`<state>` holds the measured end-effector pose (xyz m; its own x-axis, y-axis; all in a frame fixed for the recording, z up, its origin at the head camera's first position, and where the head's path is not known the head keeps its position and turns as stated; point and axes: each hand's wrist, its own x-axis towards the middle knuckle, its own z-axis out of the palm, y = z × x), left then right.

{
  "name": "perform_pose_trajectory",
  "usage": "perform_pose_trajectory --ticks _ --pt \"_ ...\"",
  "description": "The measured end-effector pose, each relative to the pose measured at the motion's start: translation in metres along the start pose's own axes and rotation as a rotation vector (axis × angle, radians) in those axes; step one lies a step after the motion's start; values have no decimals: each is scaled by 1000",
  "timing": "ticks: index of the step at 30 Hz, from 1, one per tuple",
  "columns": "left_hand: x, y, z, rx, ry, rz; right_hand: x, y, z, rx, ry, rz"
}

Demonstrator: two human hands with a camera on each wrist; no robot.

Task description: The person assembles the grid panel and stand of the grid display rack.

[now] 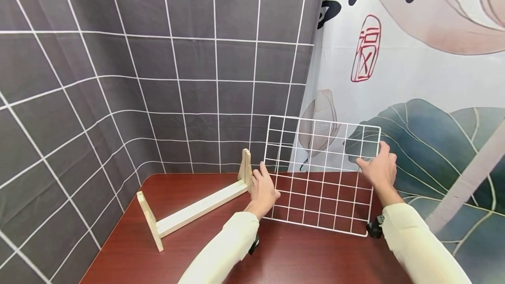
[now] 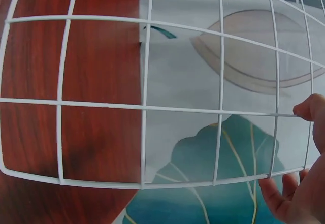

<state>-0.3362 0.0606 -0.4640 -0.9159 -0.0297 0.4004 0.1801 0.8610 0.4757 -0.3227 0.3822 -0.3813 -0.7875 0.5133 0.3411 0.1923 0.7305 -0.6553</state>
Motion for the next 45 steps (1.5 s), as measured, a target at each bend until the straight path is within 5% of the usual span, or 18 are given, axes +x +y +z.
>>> perform_pose_trajectory --ticks 7,27,45 --pt "9 1 -10 -95 34 -8 1 -18 -3 46 77 -20" --pt "35 -6 -34 -50 217 19 5 -63 -6 228 175 -62" --pt "49 -14 -54 -146 219 -77 5 -92 7 266 230 -120"
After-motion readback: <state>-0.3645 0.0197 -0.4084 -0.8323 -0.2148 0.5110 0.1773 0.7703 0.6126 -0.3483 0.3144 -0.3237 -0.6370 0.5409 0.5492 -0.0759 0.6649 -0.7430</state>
